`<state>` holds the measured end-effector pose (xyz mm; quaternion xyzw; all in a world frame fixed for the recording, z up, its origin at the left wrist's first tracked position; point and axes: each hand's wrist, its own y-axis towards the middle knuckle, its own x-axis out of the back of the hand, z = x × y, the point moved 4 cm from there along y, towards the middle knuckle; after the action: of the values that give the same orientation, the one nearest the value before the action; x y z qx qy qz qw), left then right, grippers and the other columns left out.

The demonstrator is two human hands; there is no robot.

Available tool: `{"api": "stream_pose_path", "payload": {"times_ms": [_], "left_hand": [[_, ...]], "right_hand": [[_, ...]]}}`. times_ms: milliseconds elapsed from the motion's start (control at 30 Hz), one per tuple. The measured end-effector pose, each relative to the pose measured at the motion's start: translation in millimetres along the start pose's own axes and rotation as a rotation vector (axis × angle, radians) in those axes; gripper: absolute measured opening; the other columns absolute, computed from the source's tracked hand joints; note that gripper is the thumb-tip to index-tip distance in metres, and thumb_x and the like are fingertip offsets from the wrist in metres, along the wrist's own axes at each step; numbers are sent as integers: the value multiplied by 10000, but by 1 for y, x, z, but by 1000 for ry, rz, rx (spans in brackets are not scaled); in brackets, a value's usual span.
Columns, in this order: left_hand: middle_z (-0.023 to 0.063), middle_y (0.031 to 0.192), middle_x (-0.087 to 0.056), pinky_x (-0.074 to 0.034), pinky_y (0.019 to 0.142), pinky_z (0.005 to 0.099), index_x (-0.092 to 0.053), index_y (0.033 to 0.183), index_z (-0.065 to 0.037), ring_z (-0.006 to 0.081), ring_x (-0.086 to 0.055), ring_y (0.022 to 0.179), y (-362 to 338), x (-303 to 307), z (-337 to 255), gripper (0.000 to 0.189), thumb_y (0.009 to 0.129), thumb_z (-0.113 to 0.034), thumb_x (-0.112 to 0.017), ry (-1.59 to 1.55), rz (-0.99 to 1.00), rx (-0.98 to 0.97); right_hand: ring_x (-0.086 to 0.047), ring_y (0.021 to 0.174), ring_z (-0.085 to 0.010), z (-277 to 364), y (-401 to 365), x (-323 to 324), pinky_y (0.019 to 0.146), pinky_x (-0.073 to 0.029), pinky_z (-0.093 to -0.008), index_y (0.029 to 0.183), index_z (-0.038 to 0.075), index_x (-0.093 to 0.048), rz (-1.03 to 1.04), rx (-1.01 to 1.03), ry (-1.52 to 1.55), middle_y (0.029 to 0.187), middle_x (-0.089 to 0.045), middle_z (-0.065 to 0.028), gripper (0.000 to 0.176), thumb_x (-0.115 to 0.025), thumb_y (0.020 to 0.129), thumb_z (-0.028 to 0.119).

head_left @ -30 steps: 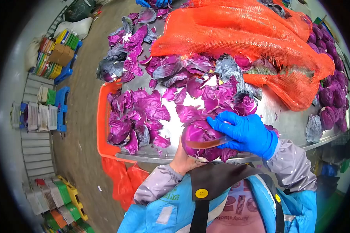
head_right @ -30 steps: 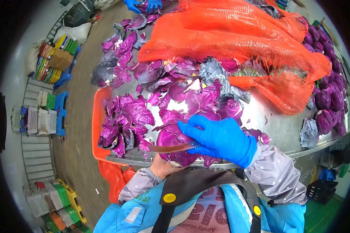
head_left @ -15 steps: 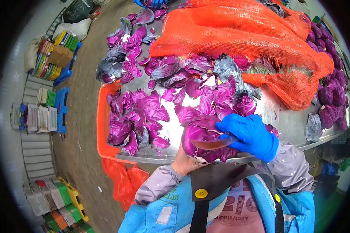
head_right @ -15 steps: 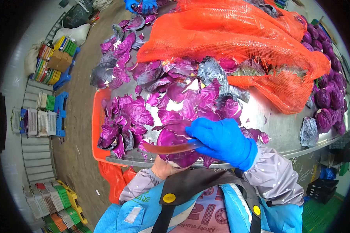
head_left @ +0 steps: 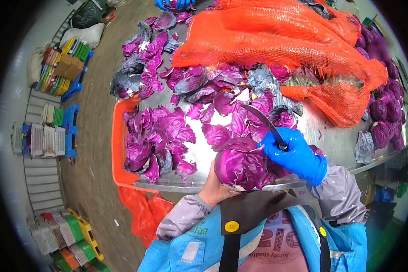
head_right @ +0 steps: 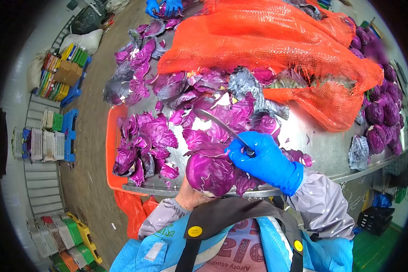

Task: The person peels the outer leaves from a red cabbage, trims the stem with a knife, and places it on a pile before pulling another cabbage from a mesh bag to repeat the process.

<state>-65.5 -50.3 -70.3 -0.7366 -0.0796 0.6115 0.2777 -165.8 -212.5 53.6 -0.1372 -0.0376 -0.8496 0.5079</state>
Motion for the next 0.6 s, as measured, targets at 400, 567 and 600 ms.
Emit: {"api": "stream_pose_path", "payload": {"times_ms": [400,567,600], "left_hand": [[113,1361,-433,-371,1043,467,-345,1380,-108,262,-449,1243,-16,-28,-11,588,965,-503,-212,918,242,-583],[94,1291,-484,-408,1009,370,-367,1334,-77,215,-494,1181,-6,-5,-12,755,702,-76,-780,944,62,-532],[94,1291,-484,-408,1009,370,-367,1334,-77,215,-494,1181,-7,-4,-11,755,702,-76,-780,946,59,-535]], "right_hand": [[-573,742,-118,-2,-12,13,643,-476,-239,1296,83,-469,57,-188,286,1147,-562,-84,573,-716,793,204],[-603,1008,-212,0,-19,-6,784,-495,-326,1329,95,-458,102,166,-309,1165,-599,-91,656,-754,749,172],[-624,958,-209,4,-20,-8,740,-509,-332,1311,95,-477,62,262,-451,1163,-604,-73,588,-722,783,178]]}}
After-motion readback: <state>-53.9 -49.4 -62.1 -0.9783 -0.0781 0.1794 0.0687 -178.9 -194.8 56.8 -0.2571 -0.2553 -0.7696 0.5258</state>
